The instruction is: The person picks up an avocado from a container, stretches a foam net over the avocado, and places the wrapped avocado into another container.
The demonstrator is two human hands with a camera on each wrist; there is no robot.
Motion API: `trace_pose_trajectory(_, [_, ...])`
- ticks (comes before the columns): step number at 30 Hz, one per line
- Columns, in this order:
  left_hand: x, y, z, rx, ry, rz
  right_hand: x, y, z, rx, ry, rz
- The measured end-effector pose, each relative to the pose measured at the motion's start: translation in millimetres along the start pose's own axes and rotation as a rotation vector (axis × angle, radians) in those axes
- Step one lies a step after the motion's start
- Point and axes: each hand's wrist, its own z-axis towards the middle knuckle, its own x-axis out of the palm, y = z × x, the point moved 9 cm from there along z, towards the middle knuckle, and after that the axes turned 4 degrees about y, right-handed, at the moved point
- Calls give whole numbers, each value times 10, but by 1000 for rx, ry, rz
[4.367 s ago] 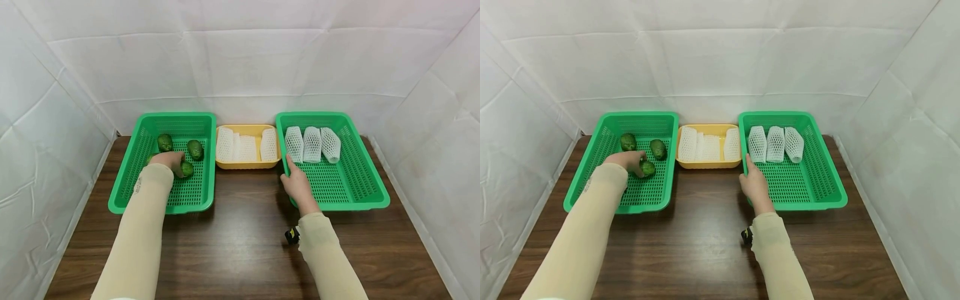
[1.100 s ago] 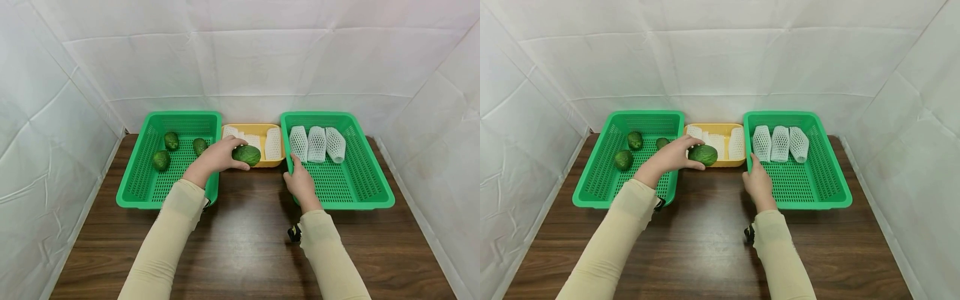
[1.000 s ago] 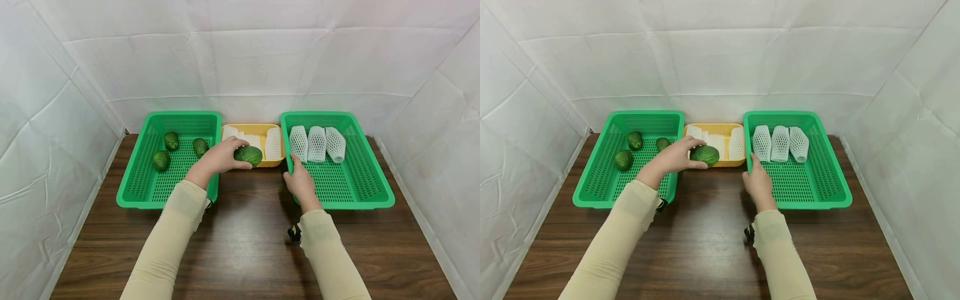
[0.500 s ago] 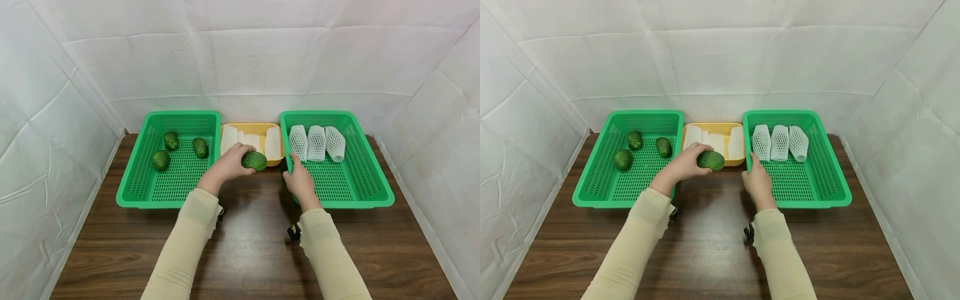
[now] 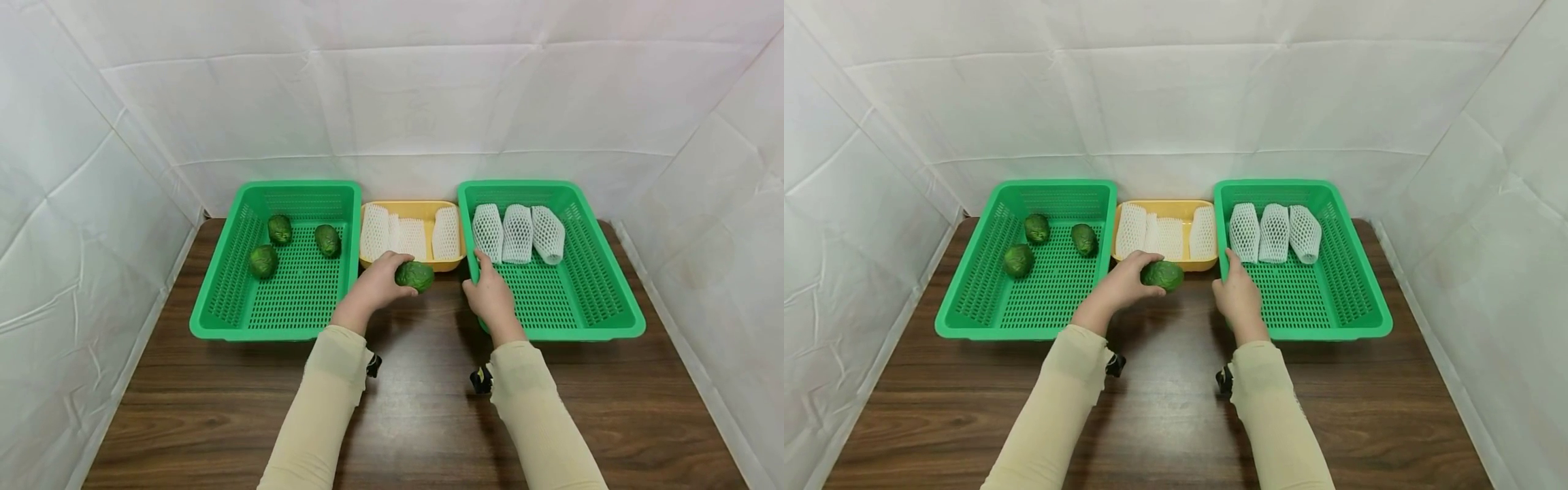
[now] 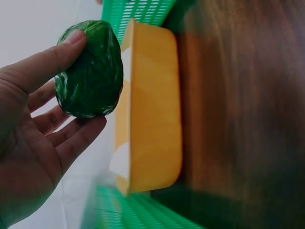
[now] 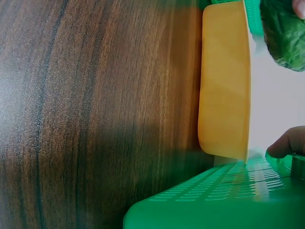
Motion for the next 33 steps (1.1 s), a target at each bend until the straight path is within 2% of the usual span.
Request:
trace_pose_trajectory(6, [157, 93, 7, -44, -17, -20, 3, -5, 6, -4, 0, 9])
trace_pose_trajectory(12, [283, 170, 24, -55, -45, -48, -5, -12, 12, -12, -12, -1])
trace_pose_trajectory(21, [509, 325, 90, -120, -3, -87, -6, -16, 9, -15, -12, 5])
trace_pose_trajectory(27, [601, 420, 133, -148, -5, -123, -2, -21, 4, -8, -10, 4])
trace_pose_trajectory(33, [631, 440, 163, -144, -8, -134, 1, -9, 1, -21, -4, 19])
